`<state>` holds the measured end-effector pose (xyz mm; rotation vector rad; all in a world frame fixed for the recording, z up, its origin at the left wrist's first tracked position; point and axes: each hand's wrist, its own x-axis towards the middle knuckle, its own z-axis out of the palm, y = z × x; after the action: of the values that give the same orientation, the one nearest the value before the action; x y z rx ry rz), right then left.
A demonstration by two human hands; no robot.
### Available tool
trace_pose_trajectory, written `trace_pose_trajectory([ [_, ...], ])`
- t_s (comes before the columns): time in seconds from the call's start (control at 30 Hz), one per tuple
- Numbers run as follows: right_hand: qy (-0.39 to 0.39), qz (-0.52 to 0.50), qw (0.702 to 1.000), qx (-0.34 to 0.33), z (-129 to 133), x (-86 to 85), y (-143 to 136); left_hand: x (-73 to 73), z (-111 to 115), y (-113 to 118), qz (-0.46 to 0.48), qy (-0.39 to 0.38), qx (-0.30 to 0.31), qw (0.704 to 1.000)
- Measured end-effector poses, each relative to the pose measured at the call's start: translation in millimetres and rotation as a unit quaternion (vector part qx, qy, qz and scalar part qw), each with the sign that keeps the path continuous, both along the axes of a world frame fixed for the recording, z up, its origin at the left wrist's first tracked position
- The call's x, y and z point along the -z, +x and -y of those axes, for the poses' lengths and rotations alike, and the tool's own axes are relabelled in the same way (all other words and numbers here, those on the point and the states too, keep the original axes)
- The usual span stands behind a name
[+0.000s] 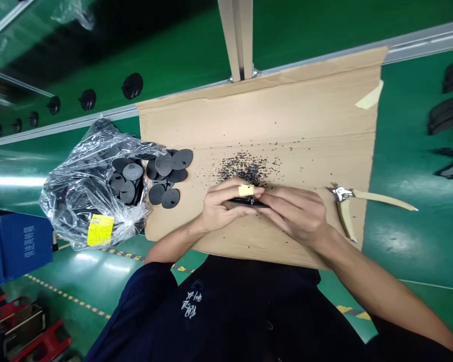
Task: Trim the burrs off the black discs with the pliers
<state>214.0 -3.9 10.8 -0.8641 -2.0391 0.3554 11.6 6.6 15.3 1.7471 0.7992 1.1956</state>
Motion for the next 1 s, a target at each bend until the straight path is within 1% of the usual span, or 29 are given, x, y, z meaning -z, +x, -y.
trace_pose_trajectory([
  [0.1, 0.001, -0.033, 0.999, 0.001, -2, -4.2, 0, -0.6, 2, -1, 0.01, -0.039, 0.018, 0.999],
  [0.17, -0.001, -0.046, 0.999, -0.002, -3, -7.2, 0, -2.6, 3, -3, 0.035, -0.089, 0.033, 0.995],
  [0.27, -0.004, -0.056, 0.998, -0.024, -4, -8.4, 0, -8.1, 1, -6, 0.072, -0.186, 0.058, 0.978],
  [0.33, -0.003, -0.062, 0.997, -0.042, -4, -7.1, -1, -12.3, -3, -9, 0.084, -0.218, 0.083, 0.969],
  [0.43, -0.015, -0.065, 0.996, -0.062, -5, -4.9, -2, -15.9, -9, -11, 0.086, -0.235, 0.114, 0.961],
  [0.53, -0.032, -0.063, 0.993, -0.089, -5, -6.6, -4, -15.5, -12, -11, 0.077, -0.251, 0.129, 0.956],
  [0.7, -0.067, -0.099, 0.989, -0.083, -5, -16.2, -3, -15.8, -11, -11, 0.072, -0.237, 0.122, 0.961],
  [0.77, -0.08, -0.114, 0.985, -0.101, -5, -18.3, -1, -17.4, -9, -10, 0.067, -0.234, 0.135, 0.96],
  [0.83, -0.09, -0.126, 0.981, -0.115, -4, -18.1, -1, -17.9, -8, -7, 0.059, -0.239, 0.132, 0.96],
  [0.9, -0.094, -0.14, 0.982, -0.084, -4, -16.7, -3, -16.6, -7, -2, 0.062, -0.266, 0.104, 0.956],
  [0.97, -0.087, -0.161, 0.983, -0.009, -4, -15.7, -7, -14.0, -7, 3, 0.094, -0.317, 0.08, 0.94],
  [1.0, -0.086, -0.168, 0.982, 0.03, -5, -15.6, -8, -12.6, -7, 5, 0.117, -0.339, 0.077, 0.93],
])
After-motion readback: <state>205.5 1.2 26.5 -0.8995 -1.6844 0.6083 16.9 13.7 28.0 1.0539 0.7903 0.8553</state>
